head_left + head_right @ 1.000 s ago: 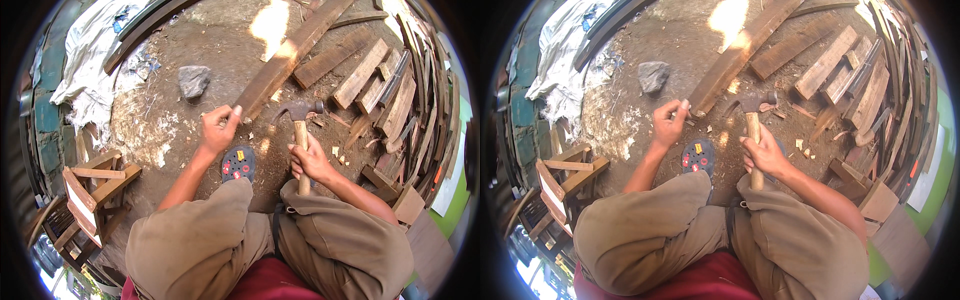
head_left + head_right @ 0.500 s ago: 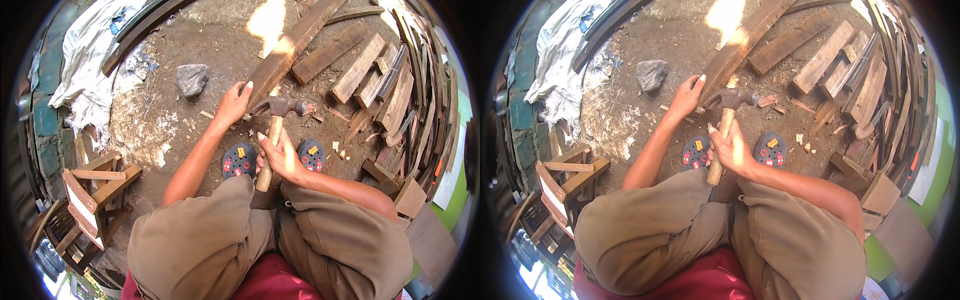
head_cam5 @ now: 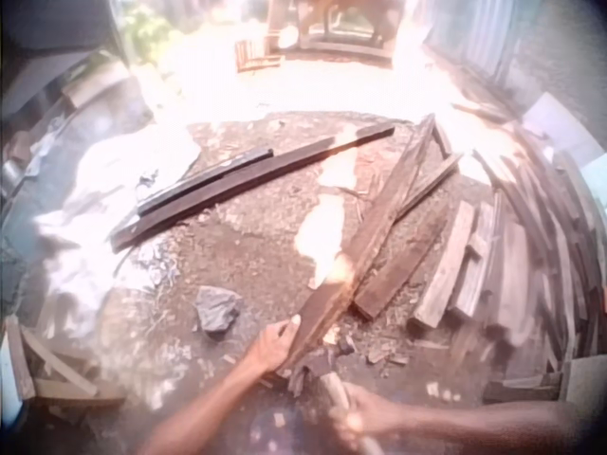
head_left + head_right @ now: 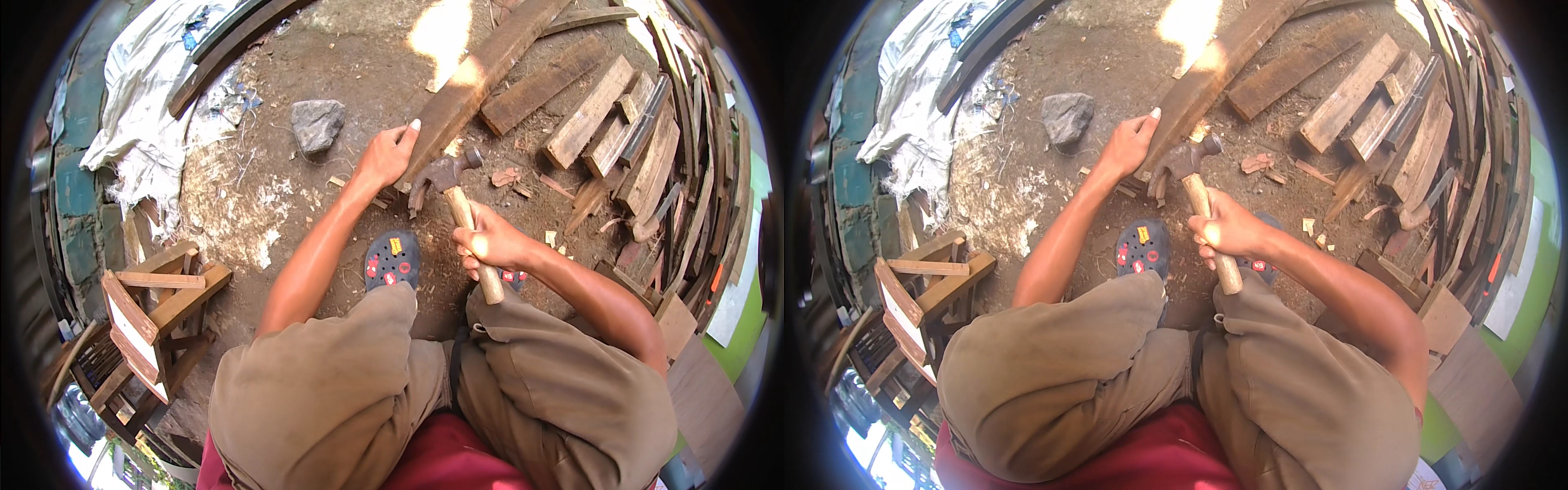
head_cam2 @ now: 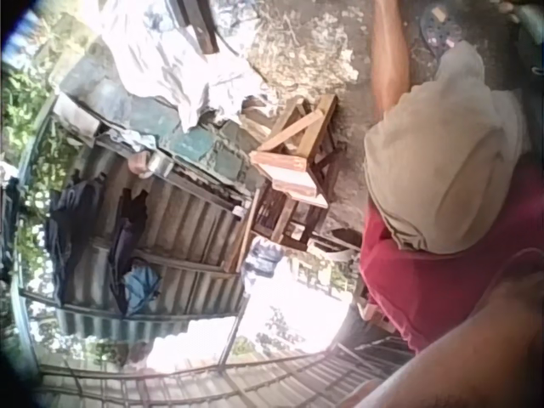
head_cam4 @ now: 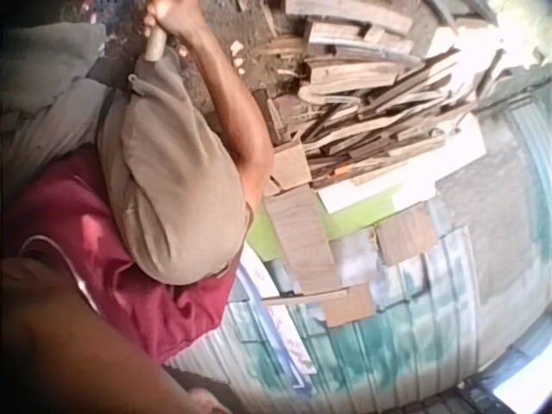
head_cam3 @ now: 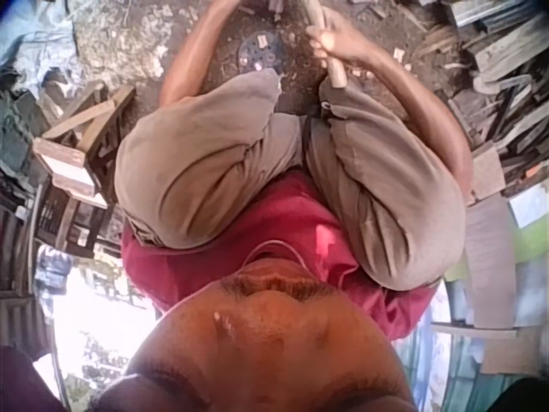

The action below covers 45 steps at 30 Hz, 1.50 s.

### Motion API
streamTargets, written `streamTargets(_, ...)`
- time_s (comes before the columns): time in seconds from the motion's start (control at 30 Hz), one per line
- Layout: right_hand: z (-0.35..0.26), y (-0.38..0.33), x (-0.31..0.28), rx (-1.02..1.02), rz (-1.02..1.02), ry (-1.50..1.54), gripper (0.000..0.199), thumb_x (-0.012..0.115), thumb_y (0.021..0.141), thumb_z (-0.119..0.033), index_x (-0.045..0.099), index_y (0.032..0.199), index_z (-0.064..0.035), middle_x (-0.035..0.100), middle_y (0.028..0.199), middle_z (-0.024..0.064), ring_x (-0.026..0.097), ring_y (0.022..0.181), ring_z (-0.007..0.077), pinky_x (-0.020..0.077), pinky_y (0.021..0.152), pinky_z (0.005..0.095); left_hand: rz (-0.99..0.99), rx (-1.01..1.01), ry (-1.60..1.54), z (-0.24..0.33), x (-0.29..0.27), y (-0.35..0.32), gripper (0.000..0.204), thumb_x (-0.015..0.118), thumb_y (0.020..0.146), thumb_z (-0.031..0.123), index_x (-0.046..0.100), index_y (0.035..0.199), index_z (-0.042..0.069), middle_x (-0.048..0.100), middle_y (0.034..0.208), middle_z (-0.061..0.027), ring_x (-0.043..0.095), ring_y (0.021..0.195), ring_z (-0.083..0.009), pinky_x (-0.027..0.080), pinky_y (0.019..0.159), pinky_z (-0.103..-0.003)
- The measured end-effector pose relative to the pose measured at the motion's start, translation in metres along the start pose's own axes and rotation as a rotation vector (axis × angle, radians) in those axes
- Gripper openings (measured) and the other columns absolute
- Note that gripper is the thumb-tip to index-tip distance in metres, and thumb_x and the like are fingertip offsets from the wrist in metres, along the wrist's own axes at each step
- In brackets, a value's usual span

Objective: The person sits on the ground and uses a hammer to split a long wooden plank into smaller pieces. They repeatedly strike the wood, reposition it, and remove split fragments, continuing the process throughout the clip.

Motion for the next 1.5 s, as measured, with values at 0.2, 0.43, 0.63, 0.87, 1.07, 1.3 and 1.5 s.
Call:
streamTargets(0.2, -0.061, -0.039, -0.097, 0.21, -0.145, -0.872, 0.029, 0.057, 0.087, -0.004, 0.048, 0.115, -0.0015, 0.05, 0.061, 0.0004, 0.052, 0.045, 0.0122, 0.0444, 0.039, 0.0297, -0.093, 0.007, -0.018, 0.006, -0.004, 0.008, 0.068, 0.045, 0.104, 0.057, 0.069, 0.117, -0.006, 0.075, 0.102, -0.0238, 0.071, 0.102, -0.0267, 0.05, 0.092, -0.039)
streamTargets(0.43, -0.046, -0.083, -0.133, 0.197, 0.099, -0.474, 0.035, 0.057, 0.095, -0.008, 0.043, 0.127, -0.0035, 0.05, 0.065, 0.0015, 0.051, 0.045, 0.0121, 0.0449, 0.041, 0.0308, 0.13, 0.112, -0.107, 0.007, -0.034, -0.023, 0.057, 0.053, 0.104, 0.047, 0.066, 0.122, -0.005, 0.075, 0.105, -0.0217, 0.072, 0.098, -0.0266, 0.053, 0.086, -0.039)
streamTargets(0.63, -0.001, -0.037, -0.046, -0.14, 0.24, -0.032, 0.029, 0.056, 0.106, -0.023, 0.039, 0.124, -0.0073, 0.048, 0.071, 0.0009, 0.05, 0.043, 0.0117, 0.0443, 0.037, 0.029, 0.109, 0.042, -0.134, -0.023, -0.046, -0.073, 0.047, 0.063, 0.101, 0.038, 0.064, 0.127, -0.001, 0.073, 0.095, -0.0133, 0.068, 0.086, -0.014, 0.053, 0.078, -0.031)
streamTargets(0.87, 0.008, 0.018, 0.0, -0.666, 0.345, 0.048, 0.025, 0.052, 0.107, -0.018, 0.039, 0.124, -0.0032, 0.051, 0.072, 0.003, 0.054, 0.051, 0.0124, 0.0462, 0.046, 0.0312, 0.119, -0.011, -0.252, -0.037, -0.036, -0.063, 0.042, 0.061, 0.103, 0.031, 0.065, 0.127, -0.003, 0.073, 0.101, -0.0093, 0.064, 0.092, -0.0109, 0.05, 0.084, -0.029)
streamTargets(1.07, 0.039, 0.024, 0.008, -0.494, 0.318, -0.204, 0.033, 0.055, 0.105, -0.017, 0.039, 0.129, -0.0012, 0.056, 0.07, 0.004, 0.057, 0.053, 0.0125, 0.0466, 0.048, 0.0324, 0.102, -0.022, -0.365, -0.04, -0.034, -0.063, 0.035, 0.063, 0.103, 0.026, 0.068, 0.123, -0.002, 0.07, 0.105, -0.0043, 0.062, 0.096, -0.0099, 0.049, 0.088, -0.028)
streamTargets(1.3, 0.009, 0.022, 0.001, -0.597, 0.355, -0.052, 0.03, 0.056, 0.105, -0.016, 0.04, 0.126, -0.0012, 0.054, 0.067, 0.0033, 0.056, 0.05, 0.013, 0.0468, 0.047, 0.0317, 0.077, -0.02, -0.405, -0.04, -0.031, -0.062, 0.035, 0.064, 0.103, 0.024, 0.067, 0.124, -0.003, 0.072, 0.106, -0.0065, 0.065, 0.096, -0.0113, 0.051, 0.087, -0.028)
streamTargets(1.5, 0.031, 0.013, 0.011, -0.509, 0.303, -0.486, 0.028, 0.057, 0.104, -0.016, 0.043, 0.124, -0.0025, 0.056, 0.073, 0.0043, 0.057, 0.052, 0.0133, 0.0463, 0.048, 0.0319, 0.109, -0.018, -0.417, -0.049, -0.036, -0.061, 0.035, 0.063, 0.103, 0.026, 0.067, 0.124, -0.003, 0.073, 0.104, -0.0072, 0.066, 0.092, -0.0112, 0.052, 0.083, -0.027)
Point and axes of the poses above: each hand's wrist, its own y-axis towards the middle knuckle, its own x-axis out of the palm, z = x × y, the point moved 10 cm from there along y, towards the middle knuckle
